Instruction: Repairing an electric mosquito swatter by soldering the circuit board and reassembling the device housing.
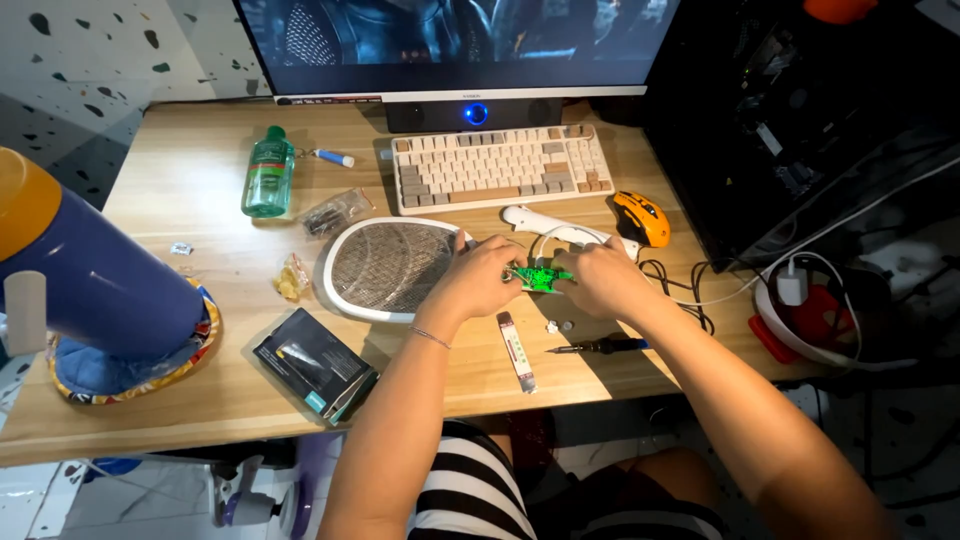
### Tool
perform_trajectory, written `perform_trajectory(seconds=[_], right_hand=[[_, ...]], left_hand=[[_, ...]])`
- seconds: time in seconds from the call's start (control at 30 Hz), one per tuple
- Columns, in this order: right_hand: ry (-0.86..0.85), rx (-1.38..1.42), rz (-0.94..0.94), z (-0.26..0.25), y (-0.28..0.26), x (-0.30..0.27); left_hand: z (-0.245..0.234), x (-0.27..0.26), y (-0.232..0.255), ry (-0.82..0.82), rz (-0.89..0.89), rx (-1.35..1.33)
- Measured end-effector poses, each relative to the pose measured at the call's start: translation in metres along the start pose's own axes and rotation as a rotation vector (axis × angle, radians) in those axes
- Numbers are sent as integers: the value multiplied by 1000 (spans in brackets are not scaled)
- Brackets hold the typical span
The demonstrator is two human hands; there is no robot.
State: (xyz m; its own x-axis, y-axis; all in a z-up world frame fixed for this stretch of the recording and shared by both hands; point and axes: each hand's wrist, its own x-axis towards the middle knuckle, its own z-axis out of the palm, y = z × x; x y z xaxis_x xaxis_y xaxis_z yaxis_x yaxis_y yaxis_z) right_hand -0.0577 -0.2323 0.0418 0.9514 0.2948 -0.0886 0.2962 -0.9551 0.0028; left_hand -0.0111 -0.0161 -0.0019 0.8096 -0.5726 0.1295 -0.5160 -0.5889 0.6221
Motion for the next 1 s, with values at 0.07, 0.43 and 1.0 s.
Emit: perform_trajectory(seconds=[0.07,0.43,1.0], right_hand=[[18,9,-10,2,1,0],[21,27,-4,-3,-1,-2],[511,368,69,17,29,-70]], left_hand=[[0,0,0,-6,-6,7],[-2,-1,1,2,-2,11],[-8,-2,3,51,25,12]])
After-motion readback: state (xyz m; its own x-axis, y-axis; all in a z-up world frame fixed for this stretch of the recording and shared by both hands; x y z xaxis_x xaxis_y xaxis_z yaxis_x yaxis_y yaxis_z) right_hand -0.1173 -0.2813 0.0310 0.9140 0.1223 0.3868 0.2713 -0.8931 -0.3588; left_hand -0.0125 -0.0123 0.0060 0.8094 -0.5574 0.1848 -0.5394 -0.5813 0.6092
